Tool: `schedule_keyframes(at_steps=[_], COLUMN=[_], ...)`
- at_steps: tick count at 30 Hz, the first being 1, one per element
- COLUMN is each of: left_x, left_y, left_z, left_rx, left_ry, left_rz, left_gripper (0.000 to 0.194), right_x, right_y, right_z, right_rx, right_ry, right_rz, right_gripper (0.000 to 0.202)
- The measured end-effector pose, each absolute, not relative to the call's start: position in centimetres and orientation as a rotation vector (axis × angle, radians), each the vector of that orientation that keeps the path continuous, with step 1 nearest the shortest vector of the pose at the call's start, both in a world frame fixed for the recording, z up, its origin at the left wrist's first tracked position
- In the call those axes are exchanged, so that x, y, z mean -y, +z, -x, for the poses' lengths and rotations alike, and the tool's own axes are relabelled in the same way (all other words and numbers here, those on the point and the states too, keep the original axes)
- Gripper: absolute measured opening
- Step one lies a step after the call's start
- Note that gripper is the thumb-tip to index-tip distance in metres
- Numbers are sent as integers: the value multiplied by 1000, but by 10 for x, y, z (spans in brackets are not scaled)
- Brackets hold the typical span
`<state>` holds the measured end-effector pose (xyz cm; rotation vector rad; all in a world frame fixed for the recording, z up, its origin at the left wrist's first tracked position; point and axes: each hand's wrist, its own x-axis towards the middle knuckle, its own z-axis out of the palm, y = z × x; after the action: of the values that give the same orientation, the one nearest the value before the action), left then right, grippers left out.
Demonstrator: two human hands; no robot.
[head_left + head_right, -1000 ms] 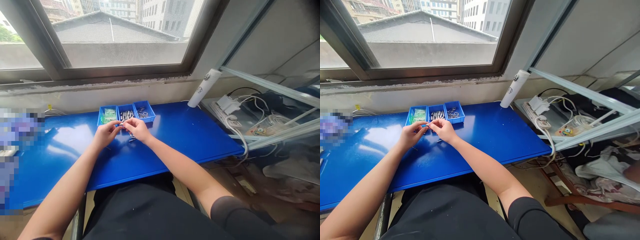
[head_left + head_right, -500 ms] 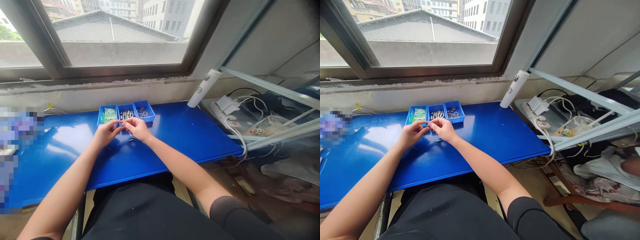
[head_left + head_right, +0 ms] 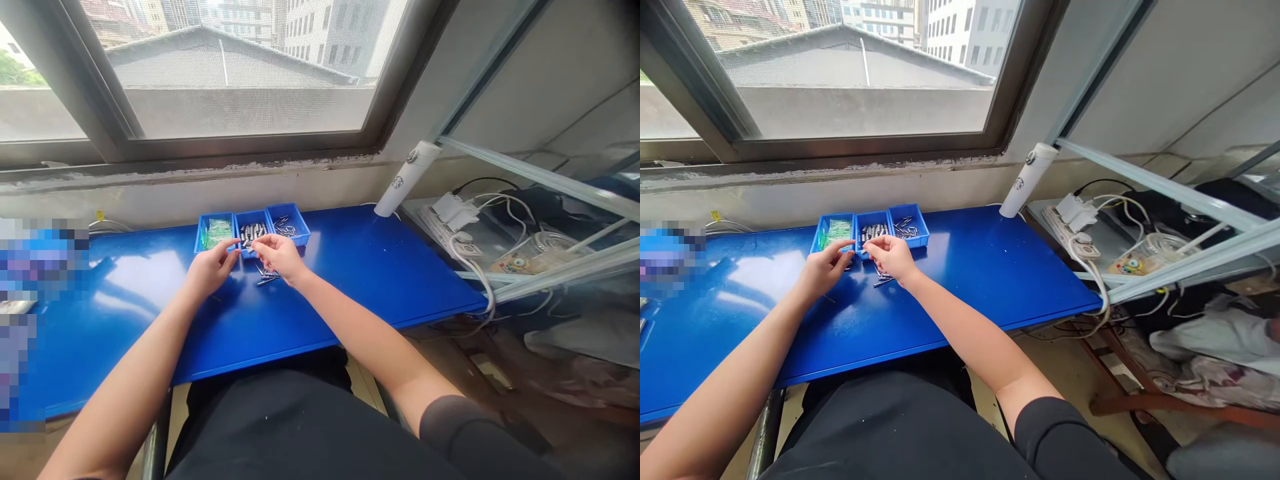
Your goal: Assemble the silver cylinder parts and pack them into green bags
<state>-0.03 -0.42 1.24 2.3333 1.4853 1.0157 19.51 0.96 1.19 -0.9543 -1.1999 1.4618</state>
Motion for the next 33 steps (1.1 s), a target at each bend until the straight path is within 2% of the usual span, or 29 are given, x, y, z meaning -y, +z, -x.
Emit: schedule_keyframes(at_steps=[3, 6, 9, 12, 18, 25, 33], left_x=[2, 0, 0, 1, 1, 1, 3], left_y=[11, 10, 10, 10, 10, 10, 14], left_z=[0, -1, -2, -3, -2, -1, -3], left_rx=[-1594, -1629, -1603, -1578, -1554, -1556, -1574], left_ry=[881, 829, 845, 867, 891, 877, 887], left_rz=[-2392, -2412, -2409, -2398, -2380, -2350, -2266], left_gripper=[40, 38, 38, 38, 38, 39, 41], right_x=[-14, -15, -13, -12, -12, -8, 11], right_y=[11, 10, 8, 6, 4, 5, 1], right_z=[-200, -203, -204, -203, -203, -202, -186], right_rx=[1281, 1509, 1771, 1941, 1994, 2022, 2531], right_ry=[1241, 874, 541, 400, 413, 577, 555], right_rz=[1042, 1106, 1076, 1027, 1025, 998, 498], right_gripper=[23, 17, 20, 27, 32, 23, 25])
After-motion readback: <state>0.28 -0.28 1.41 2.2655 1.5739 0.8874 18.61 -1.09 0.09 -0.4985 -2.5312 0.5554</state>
